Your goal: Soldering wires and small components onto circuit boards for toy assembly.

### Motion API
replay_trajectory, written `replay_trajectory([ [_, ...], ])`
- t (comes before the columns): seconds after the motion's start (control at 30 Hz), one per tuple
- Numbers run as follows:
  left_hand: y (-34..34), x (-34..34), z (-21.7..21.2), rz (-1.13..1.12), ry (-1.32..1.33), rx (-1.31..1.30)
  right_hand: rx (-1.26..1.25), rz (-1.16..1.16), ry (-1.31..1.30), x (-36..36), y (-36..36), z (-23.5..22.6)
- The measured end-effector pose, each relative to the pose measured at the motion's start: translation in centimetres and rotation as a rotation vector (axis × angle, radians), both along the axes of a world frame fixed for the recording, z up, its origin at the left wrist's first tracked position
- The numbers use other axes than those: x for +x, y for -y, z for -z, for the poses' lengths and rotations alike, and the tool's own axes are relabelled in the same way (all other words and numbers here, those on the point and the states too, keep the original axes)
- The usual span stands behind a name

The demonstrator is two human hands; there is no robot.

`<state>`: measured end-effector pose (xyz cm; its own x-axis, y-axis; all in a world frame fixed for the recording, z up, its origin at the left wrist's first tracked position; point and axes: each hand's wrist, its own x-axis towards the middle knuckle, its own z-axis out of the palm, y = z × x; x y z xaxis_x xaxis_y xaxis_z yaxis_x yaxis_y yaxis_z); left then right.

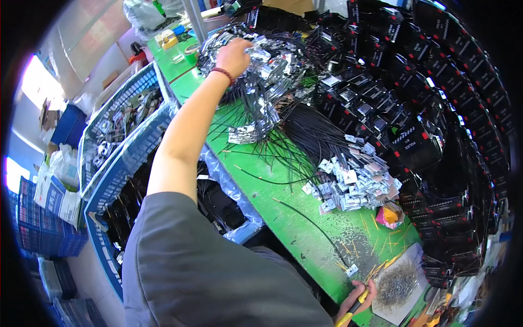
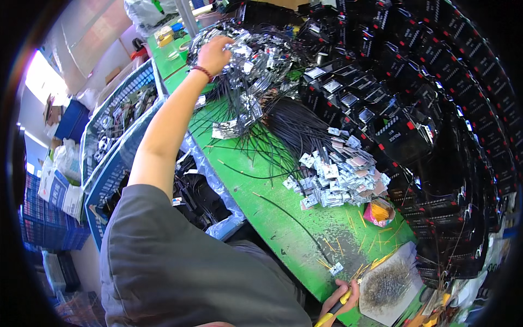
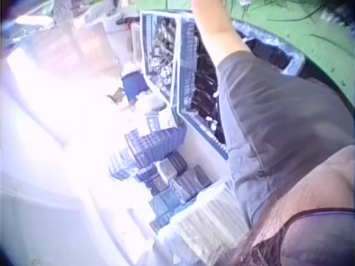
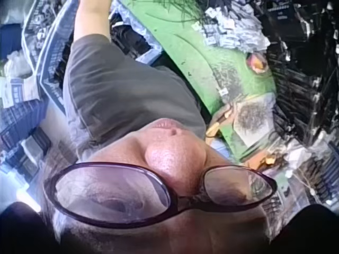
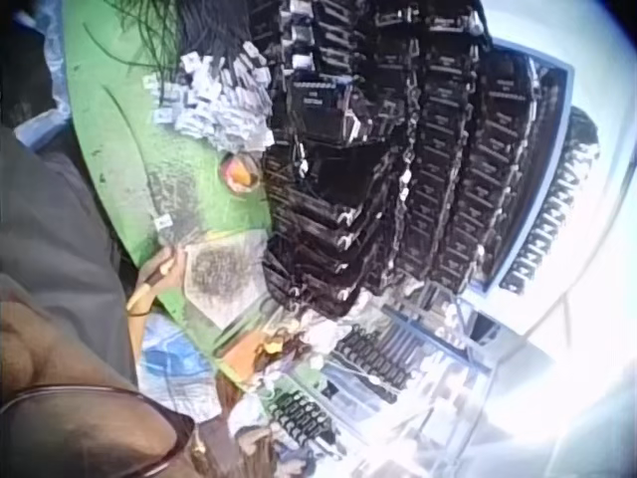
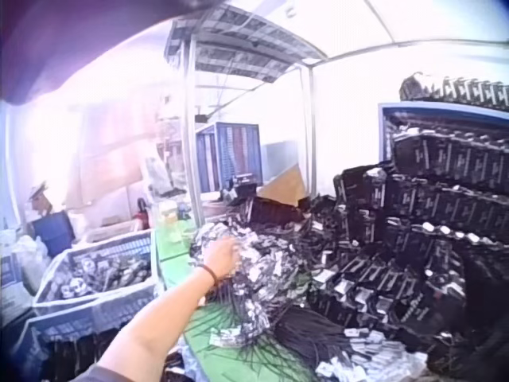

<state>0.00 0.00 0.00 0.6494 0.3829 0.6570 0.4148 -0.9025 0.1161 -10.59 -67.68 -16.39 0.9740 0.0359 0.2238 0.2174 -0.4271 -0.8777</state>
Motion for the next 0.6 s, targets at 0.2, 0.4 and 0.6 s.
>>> replay_trajectory([
  [0.2, -5.5, 1.5, -0.5, -0.119, -0.250, -0.261, 0.007, -0.010, 0.025, 0.6, -0.5, -0.8],
  [0.4, -3.2, -1.0, -4.0, -0.124, 0.438, -0.117, 0.007, -0.033, 0.159, 0.5, -0.1, 0.4],
  [0.6, 14.1, -4.6, -13.3, 0.644, 0.684, 0.328, 0.198, 0.075, -0.018, 0.6, -0.6, -1.0],
])
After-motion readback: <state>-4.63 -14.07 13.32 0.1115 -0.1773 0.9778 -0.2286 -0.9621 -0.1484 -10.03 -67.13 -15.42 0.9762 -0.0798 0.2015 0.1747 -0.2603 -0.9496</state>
